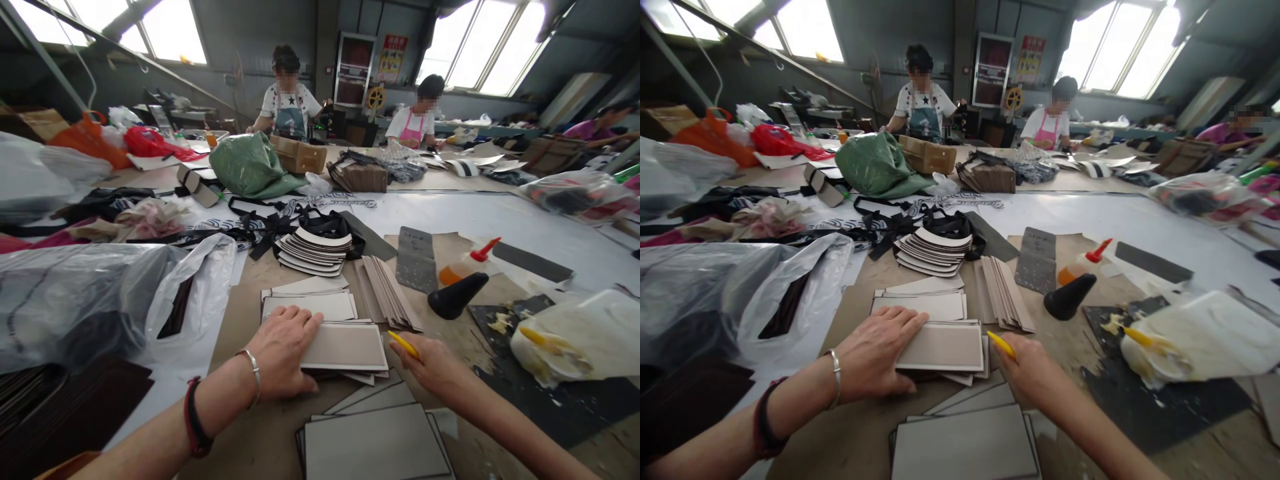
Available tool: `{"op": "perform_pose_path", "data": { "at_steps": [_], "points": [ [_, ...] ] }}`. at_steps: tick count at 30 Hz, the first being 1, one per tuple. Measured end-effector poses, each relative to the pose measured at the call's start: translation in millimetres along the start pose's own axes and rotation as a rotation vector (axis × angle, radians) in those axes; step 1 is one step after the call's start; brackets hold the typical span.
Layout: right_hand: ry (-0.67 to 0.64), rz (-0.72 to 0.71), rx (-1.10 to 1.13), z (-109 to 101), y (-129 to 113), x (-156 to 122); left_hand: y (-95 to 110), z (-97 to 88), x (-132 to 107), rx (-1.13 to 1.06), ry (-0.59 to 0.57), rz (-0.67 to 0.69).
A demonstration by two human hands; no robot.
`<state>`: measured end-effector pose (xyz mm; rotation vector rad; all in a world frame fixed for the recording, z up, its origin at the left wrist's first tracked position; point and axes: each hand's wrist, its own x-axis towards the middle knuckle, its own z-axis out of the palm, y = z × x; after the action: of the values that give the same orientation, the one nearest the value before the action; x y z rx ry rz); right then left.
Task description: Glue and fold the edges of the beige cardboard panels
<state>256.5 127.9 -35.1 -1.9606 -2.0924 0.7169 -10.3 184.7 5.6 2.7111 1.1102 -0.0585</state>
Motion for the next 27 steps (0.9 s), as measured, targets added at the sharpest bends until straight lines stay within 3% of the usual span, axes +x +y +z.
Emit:
{"op": "perform_pose_path", "data": {
  "at_steps": [7, 14, 19, 27],
  "points": [
    [-0.351, 0.045, 0.196, 0.1, -6.8, 28.2, 0.1, 5.4, 0.0, 0.035, -0.01, -0.042],
    [-0.519, 0.023, 0.253, -6.9, -30.0, 46.8, -6.6, 4.8, -11.8, 0.063, -0.027, -0.091],
    [-0.633, -0.022, 0.179, -2.1, -60.5, 56.0, -20.7, 3.6, -41.3, 0.028, -0.046, -0.169],
    [-0.696, -0.072, -0.079, 20.3, -140.5, 77.5, -58.9, 7.7, -109.7, 0.016, 0.012, -0.314]
  ]
}}
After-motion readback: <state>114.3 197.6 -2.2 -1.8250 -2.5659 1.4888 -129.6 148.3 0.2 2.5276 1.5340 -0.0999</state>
